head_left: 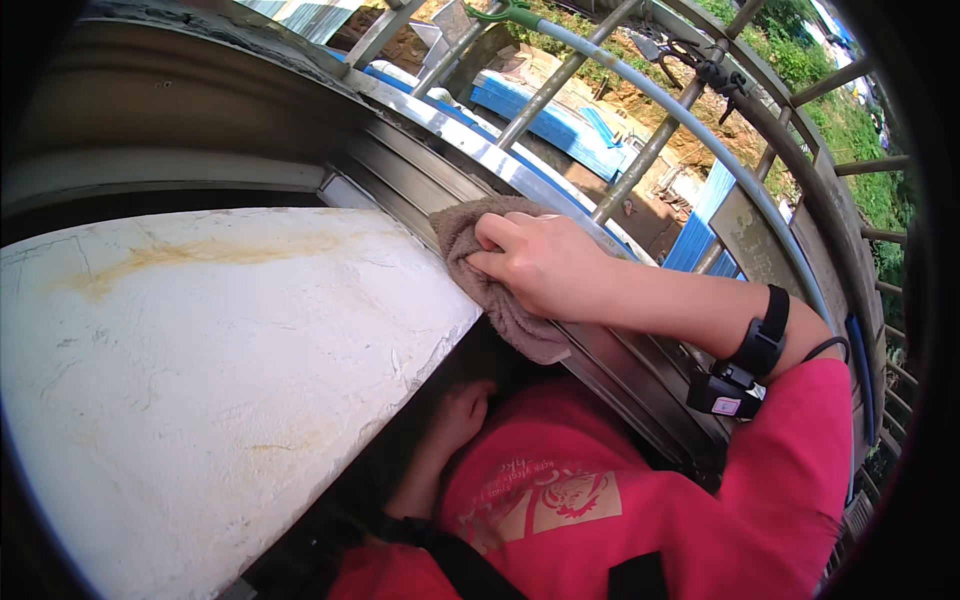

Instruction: Cleaning the metal frames and tracks of a sliding window using a cloth.

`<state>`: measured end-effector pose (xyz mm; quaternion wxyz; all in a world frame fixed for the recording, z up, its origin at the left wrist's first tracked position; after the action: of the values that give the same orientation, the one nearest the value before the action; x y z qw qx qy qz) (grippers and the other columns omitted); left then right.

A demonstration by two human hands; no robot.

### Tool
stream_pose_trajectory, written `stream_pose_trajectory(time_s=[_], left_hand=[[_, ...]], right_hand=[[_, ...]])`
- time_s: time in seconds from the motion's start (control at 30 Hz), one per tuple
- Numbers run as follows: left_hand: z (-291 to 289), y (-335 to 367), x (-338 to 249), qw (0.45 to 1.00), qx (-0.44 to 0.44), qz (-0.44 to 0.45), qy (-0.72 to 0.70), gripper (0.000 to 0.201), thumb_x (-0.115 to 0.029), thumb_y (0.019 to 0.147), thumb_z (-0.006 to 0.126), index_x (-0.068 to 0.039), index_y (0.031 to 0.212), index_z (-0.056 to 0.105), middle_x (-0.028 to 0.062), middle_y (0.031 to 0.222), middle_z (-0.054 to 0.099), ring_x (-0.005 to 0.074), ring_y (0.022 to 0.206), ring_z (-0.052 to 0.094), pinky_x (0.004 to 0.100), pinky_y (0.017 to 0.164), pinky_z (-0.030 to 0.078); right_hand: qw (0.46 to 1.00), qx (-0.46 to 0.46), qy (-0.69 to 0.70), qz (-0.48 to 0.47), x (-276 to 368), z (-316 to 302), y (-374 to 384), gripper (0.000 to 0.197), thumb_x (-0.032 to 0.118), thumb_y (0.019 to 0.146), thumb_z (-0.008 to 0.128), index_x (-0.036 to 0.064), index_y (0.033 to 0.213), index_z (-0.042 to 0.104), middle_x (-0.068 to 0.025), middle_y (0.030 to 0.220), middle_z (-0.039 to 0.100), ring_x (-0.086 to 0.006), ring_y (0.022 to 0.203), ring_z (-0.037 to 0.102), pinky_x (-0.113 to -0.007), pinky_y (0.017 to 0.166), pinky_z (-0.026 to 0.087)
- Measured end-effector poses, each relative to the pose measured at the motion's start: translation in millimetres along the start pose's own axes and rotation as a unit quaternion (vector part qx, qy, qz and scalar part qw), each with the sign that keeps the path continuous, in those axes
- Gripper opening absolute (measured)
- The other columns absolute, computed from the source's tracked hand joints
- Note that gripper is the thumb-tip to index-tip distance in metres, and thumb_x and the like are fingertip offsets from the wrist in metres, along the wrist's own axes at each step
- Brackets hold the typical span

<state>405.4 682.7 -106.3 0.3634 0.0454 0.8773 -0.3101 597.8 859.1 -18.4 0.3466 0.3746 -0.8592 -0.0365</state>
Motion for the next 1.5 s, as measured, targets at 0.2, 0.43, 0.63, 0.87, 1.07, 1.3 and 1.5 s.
stream_pose_trajectory(time_s=[0.2,0.43,0.63,0.87,1.07,1.3,1.5], left_hand=[[-5,-15,10,0.999,-0.031,-0.02,-0.005,0.022,-0.008,0.083,0.048,-0.006,0.101,0.06,0.015,0.098,0.062,0.0298,0.092,0.06,0.0349,0.081,0.047],[-13,-16,6,0.999,-0.028,-0.033,-0.013,0.022,-0.008,0.083,0.048,-0.006,0.102,0.06,0.0152,0.099,0.062,0.0288,0.095,0.06,0.0351,0.083,0.046],[-6,-19,16,0.999,-0.023,-0.043,0.003,0.023,-0.01,0.084,0.048,-0.007,0.104,0.06,0.015,0.1,0.061,0.028,0.096,0.059,0.0348,0.084,0.046],[-10,-14,12,0.999,-0.016,-0.041,0.007,0.026,-0.01,0.085,0.046,-0.007,0.107,0.058,0.0156,0.102,0.061,0.0286,0.097,0.058,0.0348,0.084,0.046],[-2,-17,18,0.999,0.011,-0.04,0.03,0.026,-0.01,0.085,0.046,-0.006,0.108,0.058,0.0162,0.102,0.06,0.0292,0.097,0.058,0.0345,0.084,0.046],[-8,-20,23,0.998,-0.016,-0.059,-0.019,0.028,-0.011,0.082,0.048,-0.004,0.108,0.057,0.0179,0.105,0.058,0.0336,0.098,0.055,0.038,0.085,0.045],[-3,-22,16,0.998,-0.003,-0.046,0.035,0.026,-0.01,0.084,0.046,-0.006,0.106,0.059,0.0168,0.102,0.06,0.0312,0.096,0.058,0.0372,0.085,0.045]], right_hand=[[0.992,0.04,-0.119,0.011,-43,34,160,0.015,0.014,0.066,0.059,0.003,0.074,0.065,-0.0111,0.097,0.055,-0.0272,0.084,0.06,-0.037,0.063,0.051],[0.981,0.138,-0.119,-0.072,-19,24,104,0.012,0.012,0.066,0.056,0.0026,0.066,0.064,-0.0122,0.09,0.054,-0.0264,0.075,0.06,-0.035,0.059,0.049],[0.993,0.044,-0.102,-0.031,-54,35,163,0.014,0.016,0.067,0.056,0.0059,0.072,0.065,-0.0093,0.091,0.053,-0.0268,0.077,0.058,-0.039,0.063,0.047],[0.985,0.1,-0.125,-0.069,-38,42,140,0.022,0.025,0.077,0.052,0.0136,0.091,0.066,-0.0042,0.099,0.051,-0.0199,0.098,0.048,-0.038,0.076,0.036],[0.984,0.069,-0.162,0.011,-46,45,155,0.021,0.019,0.076,0.053,0.0086,0.088,0.067,-0.0064,0.105,0.054,-0.0247,0.095,0.052,-0.041,0.075,0.041],[0.988,-0.049,0.122,-0.078,-39,4,119,0.022,0.012,0.071,0.061,0.005,0.091,0.062,-0.0082,0.095,0.056,-0.0275,0.084,0.058,-0.039,0.069,0.048],[0.913,-0.266,-0.237,-0.202,-28,22,156,0.026,0.015,0.074,0.055,0.0097,0.099,0.059,-0.0035,0.1,0.05,-0.0214,0.08,0.05,-0.031,0.066,0.043]])
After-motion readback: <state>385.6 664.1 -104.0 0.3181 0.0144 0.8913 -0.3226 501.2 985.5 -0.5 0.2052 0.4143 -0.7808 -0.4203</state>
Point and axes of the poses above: each hand's wrist, its own y-axis towards the middle knuckle, its own z-axis out of the palm, x = y × z, the point moved 4 cm from there along y, towards the middle knuckle
